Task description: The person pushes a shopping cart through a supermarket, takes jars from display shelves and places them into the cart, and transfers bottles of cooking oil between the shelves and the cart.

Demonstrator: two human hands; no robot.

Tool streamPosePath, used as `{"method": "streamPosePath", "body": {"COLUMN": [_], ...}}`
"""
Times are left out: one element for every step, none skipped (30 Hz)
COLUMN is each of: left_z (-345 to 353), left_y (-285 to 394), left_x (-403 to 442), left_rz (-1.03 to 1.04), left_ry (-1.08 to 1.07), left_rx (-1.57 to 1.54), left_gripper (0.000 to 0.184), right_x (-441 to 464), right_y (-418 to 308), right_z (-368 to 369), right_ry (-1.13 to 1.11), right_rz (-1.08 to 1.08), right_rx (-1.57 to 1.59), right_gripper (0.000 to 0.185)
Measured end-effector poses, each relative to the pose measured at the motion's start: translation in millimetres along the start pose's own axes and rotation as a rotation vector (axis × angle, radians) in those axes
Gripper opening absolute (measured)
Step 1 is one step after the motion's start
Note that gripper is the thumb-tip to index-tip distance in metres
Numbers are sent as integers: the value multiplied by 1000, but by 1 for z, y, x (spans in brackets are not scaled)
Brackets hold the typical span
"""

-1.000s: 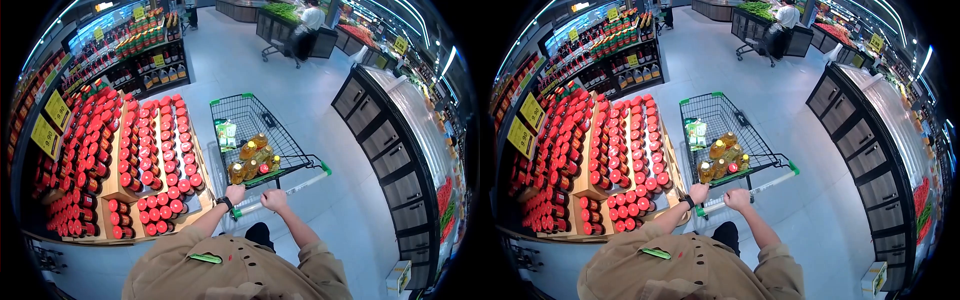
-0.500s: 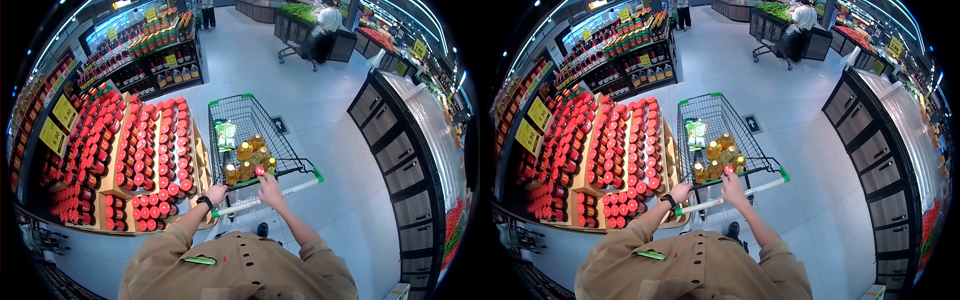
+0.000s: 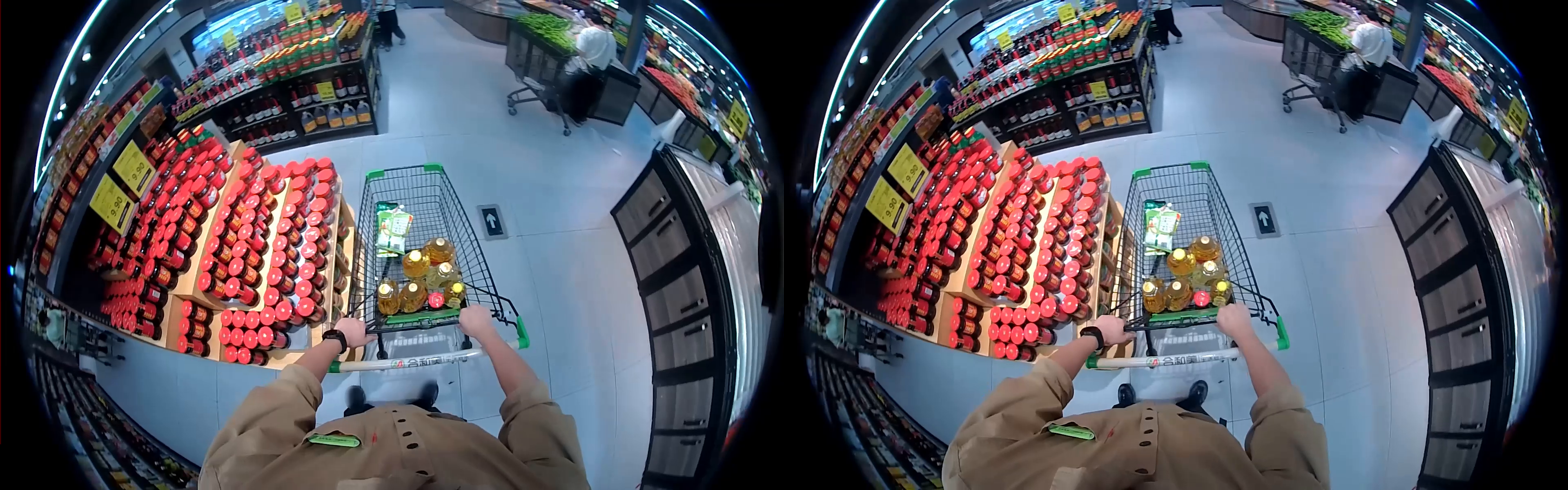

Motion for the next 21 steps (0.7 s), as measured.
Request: {"method": "streamPosePath", "body": {"left_z": [3, 6, 6, 7, 7, 2, 2, 2, 2, -8, -3, 4, 4, 7, 1, -5, -11, -8, -7, -4, -4], "left_y": [-1, -2, -3, -5, -6, -4, -4, -5, -5, -1, -5, -9, -10, -12, -10, -8, -7, -9, -12, -15, -16], "left_x": [2, 7, 10, 11, 13, 13, 13, 15, 17, 14, 20, 24, 25, 27, 26, 23, 22, 25, 27, 29, 30], "left_rz": [-1, 2, -2, -2, -12, -27, -37, -38, -80, -118, -129, -142, -161, -177, -170, -165, -161, -158, -161, -165, -155], "left_ry": [-14, -23, -10, 0, -12, -22, -23, -22, -10, -24, -7, 11, -1, -5, 25, 54, 51, 44, 55, 66, 80], "left_rx": [-15, -32, -42, -51, -43, -55, -85, -112, -128, -123, -145, -168, -185, -203, -199, -198, -202, -197, -193, -191, -174], "left_gripper": [69, 70, 71, 72, 72, 71, 71, 70, 69, 67, 66, 65, 64, 61, 59, 58, 57, 58, 59, 60, 63], "right_x": [3, 7, 9, 8, 9, 10, 11, 13, 14, 14, 17, 21, 23, 23, 25, 27, 29, 30, 32, 34, 36], "right_y": [3, 5, 6, 7, 8, 8, 9, 9, 9, 10, 10, 11, 12, 12, 12, 12, 11, 12, 11, 11, 11], "right_z": [6, 9, 10, 12, 15, 14, 11, 11, 6, 2, 3, 6, 5, 5, 3, 2, 1, 0, 0, 0, -1], "right_ry": [34, 60, 82, 101, 121, 142, 166, 140, 134, 131, 120, 111, 114, 117, 118, 117, 117, 124, 130, 136, 144], "right_rz": [-25, -35, -43, -46, -67, -76, -72, -62, -63, -65, -52, -43, -32, -28, -28, -32, -38, -42, -47, -54, -49], "right_rx": [16, 22, 28, 37, 40, 45, 50, 39, 53, 65, 60, 57, 64, 70, 75, 80, 90, 94, 97, 100, 100], "right_gripper": [29, 29, 28, 28, 28, 27, 27, 25, 24, 24, 23, 23, 22, 22, 22, 21, 19, 18, 16, 15, 12]}}
Point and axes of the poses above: each hand's wrist, its own x-axis towards the middle knuckle, its own z-axis out of the palm, y = z × x, the point moved 4 cm from there along x, towards the middle knuckle, and after that the axes turned 7 degrees about y, right-handed, at the moved point
